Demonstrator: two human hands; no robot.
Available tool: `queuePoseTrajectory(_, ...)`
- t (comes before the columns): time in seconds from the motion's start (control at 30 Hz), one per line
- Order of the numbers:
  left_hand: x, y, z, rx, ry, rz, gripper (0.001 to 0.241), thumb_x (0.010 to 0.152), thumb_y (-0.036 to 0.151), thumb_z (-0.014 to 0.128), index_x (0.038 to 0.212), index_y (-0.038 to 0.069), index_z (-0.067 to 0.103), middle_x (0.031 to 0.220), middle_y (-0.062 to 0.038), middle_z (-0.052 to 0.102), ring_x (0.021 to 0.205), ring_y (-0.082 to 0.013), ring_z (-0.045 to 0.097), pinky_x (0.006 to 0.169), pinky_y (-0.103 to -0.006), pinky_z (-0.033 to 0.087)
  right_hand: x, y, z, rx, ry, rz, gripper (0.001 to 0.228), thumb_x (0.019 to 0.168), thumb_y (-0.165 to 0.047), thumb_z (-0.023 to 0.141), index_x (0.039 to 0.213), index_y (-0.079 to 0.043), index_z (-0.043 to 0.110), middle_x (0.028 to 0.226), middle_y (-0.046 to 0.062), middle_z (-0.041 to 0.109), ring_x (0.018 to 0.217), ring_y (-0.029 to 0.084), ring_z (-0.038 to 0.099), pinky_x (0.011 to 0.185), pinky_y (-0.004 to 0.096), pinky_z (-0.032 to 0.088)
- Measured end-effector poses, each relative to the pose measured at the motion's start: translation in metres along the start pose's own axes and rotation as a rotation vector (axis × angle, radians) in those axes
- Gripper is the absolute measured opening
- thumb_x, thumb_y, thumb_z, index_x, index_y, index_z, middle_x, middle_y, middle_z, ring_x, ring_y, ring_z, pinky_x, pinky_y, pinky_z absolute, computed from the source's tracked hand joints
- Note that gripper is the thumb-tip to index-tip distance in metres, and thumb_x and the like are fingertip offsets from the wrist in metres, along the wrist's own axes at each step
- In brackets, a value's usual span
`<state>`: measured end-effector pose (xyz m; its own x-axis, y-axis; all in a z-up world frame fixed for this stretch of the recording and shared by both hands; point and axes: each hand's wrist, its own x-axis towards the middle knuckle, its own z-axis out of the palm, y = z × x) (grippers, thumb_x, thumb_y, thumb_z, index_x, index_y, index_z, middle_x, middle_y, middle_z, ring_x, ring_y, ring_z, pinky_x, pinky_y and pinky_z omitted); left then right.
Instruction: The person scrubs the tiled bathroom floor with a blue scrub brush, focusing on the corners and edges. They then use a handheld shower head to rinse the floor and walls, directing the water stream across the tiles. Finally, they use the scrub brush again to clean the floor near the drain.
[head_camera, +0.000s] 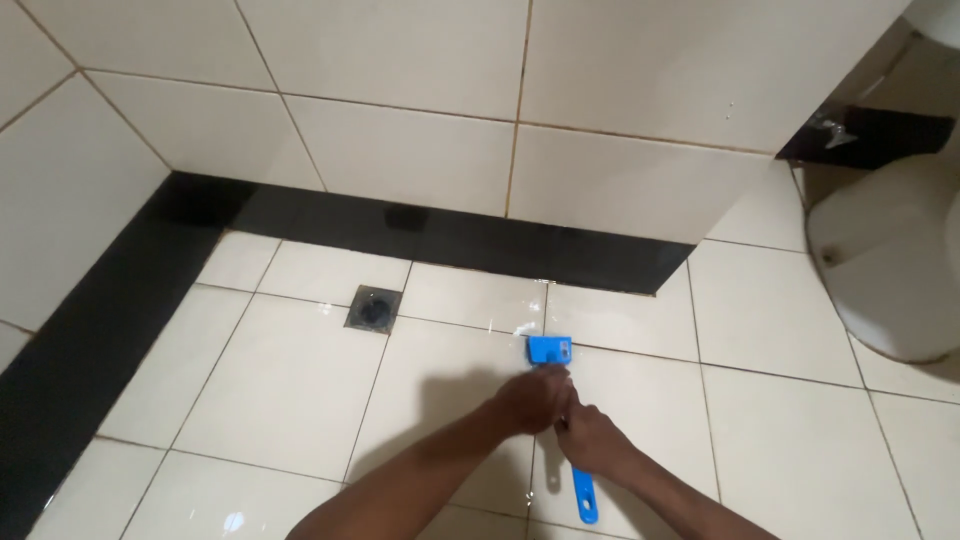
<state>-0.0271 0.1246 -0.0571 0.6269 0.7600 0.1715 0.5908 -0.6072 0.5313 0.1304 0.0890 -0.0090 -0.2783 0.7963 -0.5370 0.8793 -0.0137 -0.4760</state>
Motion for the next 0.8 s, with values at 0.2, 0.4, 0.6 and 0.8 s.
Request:
queuePoseTrajectory(0.2,-0.010,0.018,-0.004,-0.013,-0.145,-0.016,0.018,0.093,0.016,0.059,0.095,0.001,0.069,0.104,-0.017,0.067,0.096,-0.0310,0.067,0.086,-0.0435,0.058,-0.020,-0.006,-0.008,-0.020,-0.091,0.039,0.062,0.101,-0.027,0.049,0.147,0.009,0.027,0.093,0.030,0.072,0.087,0.044,0.073,0.082,0.052,0.059)
queuePoseTrajectory(0.4,-0.048,0.081,-0.043,-0.339,-0.168,-0.165,0.035,0.111,0.020,0.038,0.096,0.003,0.064,0.101,-0.020,0.064,0.093,-0.0374,0.064,0.088,-0.0506,0.053,-0.076,-0.013,0.003,-0.110,-0.213,0.083,0.074,0.101,-0.030,0.048,0.156,0.005,0.012,0.099,0.025,0.073,0.092,0.041,0.073,0.085,0.050,0.058)
queuePoseTrajectory(0.6,-0.028,0.028,-0.003,-0.254,-0.128,-0.062,0.034,0.108,0.018,0.037,0.099,0.000,0.063,0.106,-0.023,0.063,0.103,-0.0397,0.062,0.094,-0.0513,0.051,-0.026,0.021,0.021,-0.056,-0.076,-0.053,0.054,0.104,-0.027,0.047,0.142,0.010,0.036,0.092,0.029,0.072,0.084,0.044,0.072,0.079,0.052,0.059)
queuePoseTrajectory(0.8,-0.003,0.033,-0.036,-0.130,-0.226,-0.247,0.030,0.105,0.020,0.044,0.101,-0.003,0.063,0.110,-0.022,0.064,0.103,-0.0377,0.065,0.094,-0.0494,0.053,0.001,0.014,0.013,-0.006,0.021,-0.077,0.050,0.102,-0.023,0.047,0.138,0.011,0.040,0.092,0.030,0.072,0.086,0.046,0.072,0.079,0.052,0.059)
